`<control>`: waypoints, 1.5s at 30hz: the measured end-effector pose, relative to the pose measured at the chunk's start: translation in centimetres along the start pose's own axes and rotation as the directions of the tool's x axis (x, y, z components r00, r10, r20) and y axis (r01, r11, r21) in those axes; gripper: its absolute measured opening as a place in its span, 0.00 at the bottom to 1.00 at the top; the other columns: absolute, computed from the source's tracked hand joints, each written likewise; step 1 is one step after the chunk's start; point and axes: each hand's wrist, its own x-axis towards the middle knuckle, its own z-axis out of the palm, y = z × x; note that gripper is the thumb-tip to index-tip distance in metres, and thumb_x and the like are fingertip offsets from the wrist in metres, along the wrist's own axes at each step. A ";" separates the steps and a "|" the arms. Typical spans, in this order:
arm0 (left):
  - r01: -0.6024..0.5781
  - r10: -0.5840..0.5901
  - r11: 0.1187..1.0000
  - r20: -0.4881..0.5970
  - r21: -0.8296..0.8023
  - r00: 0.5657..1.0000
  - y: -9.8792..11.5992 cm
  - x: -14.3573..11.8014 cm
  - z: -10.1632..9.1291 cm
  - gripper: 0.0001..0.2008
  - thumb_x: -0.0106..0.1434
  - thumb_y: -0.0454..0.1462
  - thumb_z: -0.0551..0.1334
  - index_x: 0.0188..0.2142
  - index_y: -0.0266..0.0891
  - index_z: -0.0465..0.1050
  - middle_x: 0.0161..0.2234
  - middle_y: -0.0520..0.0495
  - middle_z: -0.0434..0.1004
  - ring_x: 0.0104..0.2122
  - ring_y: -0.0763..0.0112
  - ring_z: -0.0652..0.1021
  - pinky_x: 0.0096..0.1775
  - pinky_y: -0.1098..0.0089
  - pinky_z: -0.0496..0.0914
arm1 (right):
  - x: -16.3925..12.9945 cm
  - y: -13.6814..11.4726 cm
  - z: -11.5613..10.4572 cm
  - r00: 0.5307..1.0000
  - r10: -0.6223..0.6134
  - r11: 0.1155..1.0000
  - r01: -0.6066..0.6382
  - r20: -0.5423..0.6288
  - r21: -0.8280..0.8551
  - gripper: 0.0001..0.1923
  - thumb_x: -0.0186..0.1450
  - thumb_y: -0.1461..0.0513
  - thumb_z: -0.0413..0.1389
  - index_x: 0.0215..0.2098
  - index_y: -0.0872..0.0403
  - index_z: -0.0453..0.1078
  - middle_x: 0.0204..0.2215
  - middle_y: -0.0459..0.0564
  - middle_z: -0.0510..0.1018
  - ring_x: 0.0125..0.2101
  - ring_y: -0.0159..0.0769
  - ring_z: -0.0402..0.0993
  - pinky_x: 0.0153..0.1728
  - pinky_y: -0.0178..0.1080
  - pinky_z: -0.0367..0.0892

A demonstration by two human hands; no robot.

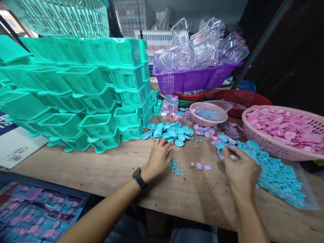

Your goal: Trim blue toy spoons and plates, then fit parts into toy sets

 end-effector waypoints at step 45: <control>0.259 -0.535 0.533 -0.083 -0.805 0.841 2.4 -6.1 -2.1 0.06 0.57 0.28 0.67 0.33 0.36 0.82 0.31 0.47 0.85 0.31 0.67 0.83 0.35 0.72 0.75 | -13.1 -9.5 0.4 0.891 -0.390 0.832 0.232 0.233 0.503 0.11 0.69 0.56 0.57 0.36 0.50 0.81 0.31 0.48 0.84 0.28 0.36 0.78 0.32 0.36 0.73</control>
